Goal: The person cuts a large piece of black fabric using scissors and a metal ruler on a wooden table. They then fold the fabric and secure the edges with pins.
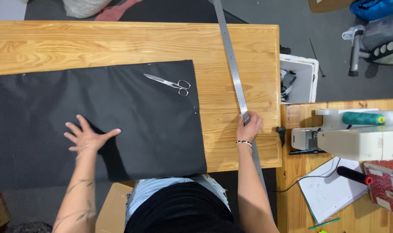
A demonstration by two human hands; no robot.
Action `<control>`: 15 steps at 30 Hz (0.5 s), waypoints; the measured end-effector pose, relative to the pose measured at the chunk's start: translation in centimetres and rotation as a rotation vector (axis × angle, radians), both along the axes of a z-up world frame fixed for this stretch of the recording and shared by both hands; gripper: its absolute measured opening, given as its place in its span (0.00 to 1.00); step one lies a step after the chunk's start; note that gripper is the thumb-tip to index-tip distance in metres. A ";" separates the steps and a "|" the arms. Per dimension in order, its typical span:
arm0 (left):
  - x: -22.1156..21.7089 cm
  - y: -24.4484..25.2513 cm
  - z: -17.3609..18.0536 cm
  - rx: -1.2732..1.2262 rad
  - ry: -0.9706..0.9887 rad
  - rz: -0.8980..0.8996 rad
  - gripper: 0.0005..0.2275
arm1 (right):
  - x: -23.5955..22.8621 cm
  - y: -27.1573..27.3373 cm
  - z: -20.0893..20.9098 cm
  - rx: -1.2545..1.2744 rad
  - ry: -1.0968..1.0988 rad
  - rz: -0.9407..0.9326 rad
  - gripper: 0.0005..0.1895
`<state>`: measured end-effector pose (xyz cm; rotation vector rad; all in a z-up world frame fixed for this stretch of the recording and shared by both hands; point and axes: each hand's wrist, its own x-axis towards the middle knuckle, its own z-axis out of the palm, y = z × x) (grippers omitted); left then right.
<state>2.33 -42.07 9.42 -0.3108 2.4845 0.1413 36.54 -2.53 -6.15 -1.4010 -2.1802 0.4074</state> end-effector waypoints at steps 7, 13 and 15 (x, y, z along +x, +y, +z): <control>0.6 -0.5 -0.7 0.087 0.089 -0.116 0.62 | -6.7 -2.4 1.8 -0.006 -0.015 0.086 0.22; 0.9 0.2 -0.8 0.076 0.089 -0.146 0.63 | -16.7 -6.1 2.7 -0.070 0.103 0.514 0.13; 1.2 0.4 -0.9 0.057 0.090 -0.164 0.62 | -18.8 -6.8 1.9 -0.074 0.080 0.547 0.15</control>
